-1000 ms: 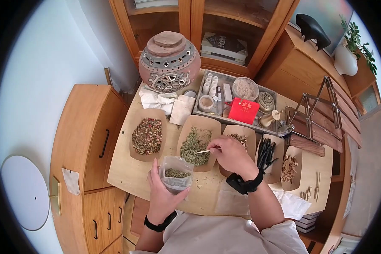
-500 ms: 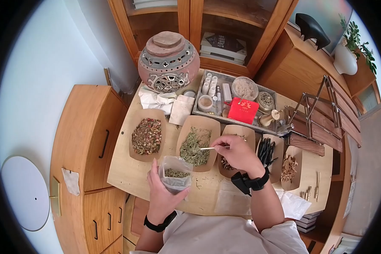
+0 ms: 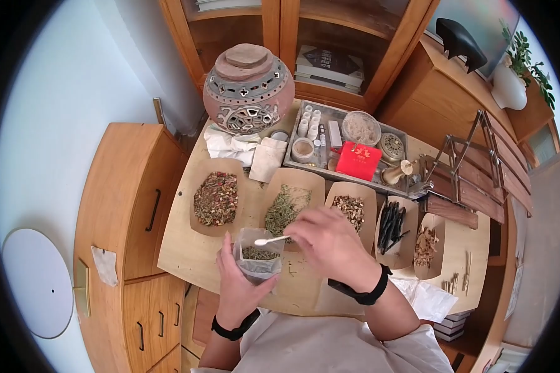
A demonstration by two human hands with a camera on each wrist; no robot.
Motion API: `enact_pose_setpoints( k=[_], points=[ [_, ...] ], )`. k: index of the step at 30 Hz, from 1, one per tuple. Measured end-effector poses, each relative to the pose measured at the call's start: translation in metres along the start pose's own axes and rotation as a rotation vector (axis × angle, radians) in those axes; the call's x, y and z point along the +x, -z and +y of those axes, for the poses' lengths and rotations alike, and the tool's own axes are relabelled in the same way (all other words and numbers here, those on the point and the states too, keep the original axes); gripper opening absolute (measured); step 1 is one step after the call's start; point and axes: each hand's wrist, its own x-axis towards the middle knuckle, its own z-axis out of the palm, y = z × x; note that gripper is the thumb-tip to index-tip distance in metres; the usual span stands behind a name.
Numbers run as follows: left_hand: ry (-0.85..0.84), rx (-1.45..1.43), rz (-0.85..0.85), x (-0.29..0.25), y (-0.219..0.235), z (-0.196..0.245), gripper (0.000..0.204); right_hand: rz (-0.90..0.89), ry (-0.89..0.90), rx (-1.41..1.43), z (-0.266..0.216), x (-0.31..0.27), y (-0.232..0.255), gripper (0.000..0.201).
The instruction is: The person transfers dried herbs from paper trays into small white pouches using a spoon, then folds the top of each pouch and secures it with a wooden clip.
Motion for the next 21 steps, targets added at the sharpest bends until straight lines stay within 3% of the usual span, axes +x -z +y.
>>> enact_pose_setpoints(
  k=[2, 5, 8, 14, 21],
  points=[
    [0.002, -0.01, 0.004, -0.001, -0.001, 0.0, 0.134, 0.14, -0.144, -0.14, 0.015, 0.0, 0.011, 0.011],
    [0.012, -0.03, -0.002, 0.0, 0.0, 0.002, 0.134, 0.232, -0.202, -0.389, 0.046, -0.006, 0.02, 0.014],
    [0.008, -0.009, -0.008, 0.0, 0.0, 0.003, 0.133, 0.218, -0.282, -0.5, 0.064, -0.011, 0.02, 0.015],
    [0.001, -0.009, -0.012, 0.001, 0.001, 0.003, 0.133, 0.111, -0.256, -0.576, 0.066, -0.013, 0.004, 0.01],
    [0.005, -0.001, -0.022, 0.001, 0.001, 0.004, 0.133, -0.05, -0.415, -0.262, 0.054, -0.013, 0.001, 0.012]
  ],
)
